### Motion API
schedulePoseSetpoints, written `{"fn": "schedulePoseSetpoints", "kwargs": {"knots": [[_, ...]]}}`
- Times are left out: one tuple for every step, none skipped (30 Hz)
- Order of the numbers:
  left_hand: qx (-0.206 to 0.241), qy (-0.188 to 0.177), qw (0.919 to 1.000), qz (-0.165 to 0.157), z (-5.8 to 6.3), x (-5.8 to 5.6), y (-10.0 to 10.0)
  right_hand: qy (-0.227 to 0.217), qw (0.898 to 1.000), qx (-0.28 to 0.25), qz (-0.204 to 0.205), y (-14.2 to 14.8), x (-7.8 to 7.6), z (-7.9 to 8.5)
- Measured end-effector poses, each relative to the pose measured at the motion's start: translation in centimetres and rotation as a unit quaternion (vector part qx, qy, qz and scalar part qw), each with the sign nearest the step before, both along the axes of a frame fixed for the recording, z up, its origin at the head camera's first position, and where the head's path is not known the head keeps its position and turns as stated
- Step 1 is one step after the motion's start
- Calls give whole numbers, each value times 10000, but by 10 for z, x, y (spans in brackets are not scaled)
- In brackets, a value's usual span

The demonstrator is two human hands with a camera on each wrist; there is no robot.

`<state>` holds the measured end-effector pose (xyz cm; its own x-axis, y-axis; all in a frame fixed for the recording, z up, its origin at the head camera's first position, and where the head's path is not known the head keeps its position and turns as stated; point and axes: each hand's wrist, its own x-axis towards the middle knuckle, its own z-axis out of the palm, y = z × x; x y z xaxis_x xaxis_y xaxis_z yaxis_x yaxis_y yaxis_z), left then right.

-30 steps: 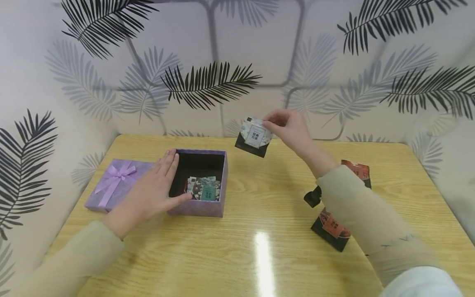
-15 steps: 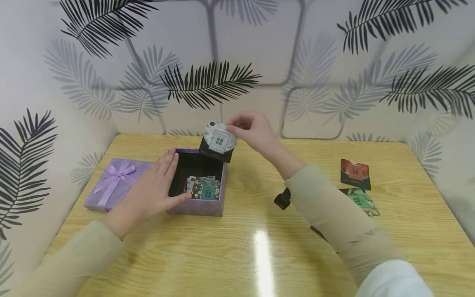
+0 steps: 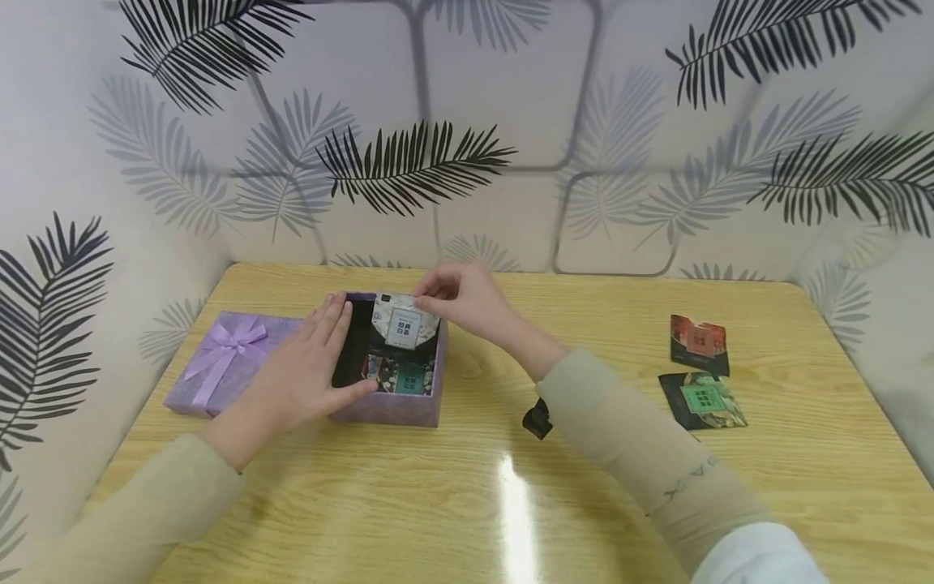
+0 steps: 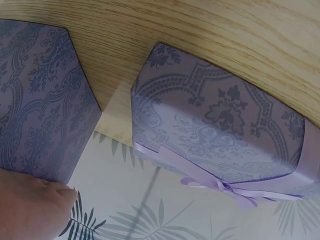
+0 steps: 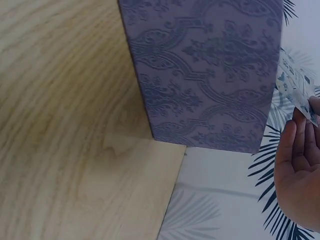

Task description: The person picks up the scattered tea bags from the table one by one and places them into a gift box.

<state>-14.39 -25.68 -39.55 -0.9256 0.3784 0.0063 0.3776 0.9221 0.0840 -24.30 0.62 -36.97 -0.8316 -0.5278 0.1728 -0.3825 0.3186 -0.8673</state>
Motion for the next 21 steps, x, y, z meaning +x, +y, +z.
{"fn": "schedulePoseSetpoints", "kwargs": {"knots": [[11,-4,10000,3,0,0,0,58,10000,44,62,0,1,-2],[23,-9,10000,5,1,0,0,89,9998,72,132,-1,2,-3],[29,-14,10000,10,1,1,0,94,9997,107,197,-1,3,-5],[47,-14,10000,11,1,1,0,102,9995,136,272,-2,4,-6],[57,-14,10000,15,1,1,0,124,9991,172,357,-3,5,-6],[60,-10,10000,16,2,1,0,157,9987,219,436,-3,6,-7],[50,-10,10000,19,2,1,0,213,9981,276,507,-3,7,-8],[37,-7,10000,19,2,2,0,244,9975,331,577,-4,8,-9],[22,-5,10000,18,2,2,0,306,9967,393,634,-4,9,-9],[8,6,10000,12,2,1,0,359,9960,452,678,-5,10,-10],[2,3,10000,14,1,1,0,420,9953,517,701,-5,11,-11],[-7,10,10000,6,1,1,0,474,9947,577,706,-5,12,-12],[-10,11,10000,1,1,1,0,521,9942,633,700,-5,13,-12],[-5,13,10000,-2,0,1,0,559,9937,674,697,-6,14,-13],[0,18,10000,-4,0,1,0,623,9930,734,688,-6,14,-13],[8,27,10000,-7,-1,1,0,709,9917,826,685,-7,14,-14],[18,32,10000,-6,-1,1,-1,820,9899,928,694,-7,15,-15],[19,46,10000,-8,-1,1,-1,964,9872,1054,716,-8,15,-15],[22,59,10000,-9,-2,1,-1,1112,9839,1188,740,-8,16,-16],[25,69,10000,-7,-2,1,-1,1285,9799,1320,769,-9,16,-16],[28,79,10000,-9,-2,1,-1,1457,9755,1445,795,-9,17,-17]]}}
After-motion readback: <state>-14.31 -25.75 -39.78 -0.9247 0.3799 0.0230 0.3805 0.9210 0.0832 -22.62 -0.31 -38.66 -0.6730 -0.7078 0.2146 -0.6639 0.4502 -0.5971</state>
